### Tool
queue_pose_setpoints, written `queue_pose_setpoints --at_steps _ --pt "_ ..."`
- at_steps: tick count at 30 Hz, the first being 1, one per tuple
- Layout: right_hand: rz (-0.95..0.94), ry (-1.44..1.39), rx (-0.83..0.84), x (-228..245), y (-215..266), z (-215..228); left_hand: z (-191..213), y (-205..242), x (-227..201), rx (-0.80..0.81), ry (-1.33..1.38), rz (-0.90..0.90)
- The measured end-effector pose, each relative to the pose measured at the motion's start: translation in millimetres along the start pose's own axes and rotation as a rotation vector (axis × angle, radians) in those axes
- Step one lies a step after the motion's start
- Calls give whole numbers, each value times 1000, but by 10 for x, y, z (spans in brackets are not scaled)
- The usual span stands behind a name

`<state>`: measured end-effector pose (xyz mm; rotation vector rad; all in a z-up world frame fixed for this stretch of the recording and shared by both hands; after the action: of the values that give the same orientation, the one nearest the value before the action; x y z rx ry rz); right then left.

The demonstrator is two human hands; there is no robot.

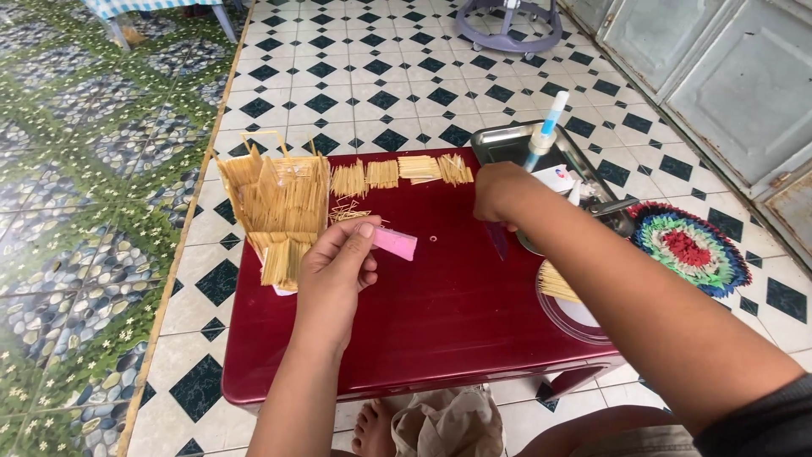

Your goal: Sanding the ends of individual wooden toothpicks one by one using a small piece of pink sandpaper on a small red table.

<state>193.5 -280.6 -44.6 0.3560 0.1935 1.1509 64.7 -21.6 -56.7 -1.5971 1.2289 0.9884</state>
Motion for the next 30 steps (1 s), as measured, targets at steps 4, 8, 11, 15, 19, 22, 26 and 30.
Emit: queue_pose_setpoints --at_steps 4,8,11,15,19,22,26,30 --pt "-64 -178 116 -86 20 35 33 -4 4 -9 5 5" --pt "29 49 -59 -149 -36 -5 24 -17 -22 -7 -6 0" --pt "41 34 -182 -218 446 37 28 -15 2 -10 2 1" --pt "34 75 -123 -288 1156 -5 9 -17 18 -7 5 1" --pt "155 103 -144 -379 1367 -176 6 -1 19 -4 -1 2" --pt "181 164 -158 -487 1236 -443 12 -3 36 -2 -3 -8" --pt "149 147 -156 -532 1146 -671 1 -5 50 -10 -3 -3" --pt "71 113 -136 -492 1254 -696 3 -9 86 -2 -7 2"
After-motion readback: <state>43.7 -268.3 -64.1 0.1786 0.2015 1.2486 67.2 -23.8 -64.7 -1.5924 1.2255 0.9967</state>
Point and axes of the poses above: each hand's wrist, its own y-axis away from the middle knuckle, its own z-axis out of the back of the hand, x = y × z, the point moved 3 cm from there along -y, towards the middle knuckle, and after that the axes turned 13 degrees about -z, right-handed, at the moved point
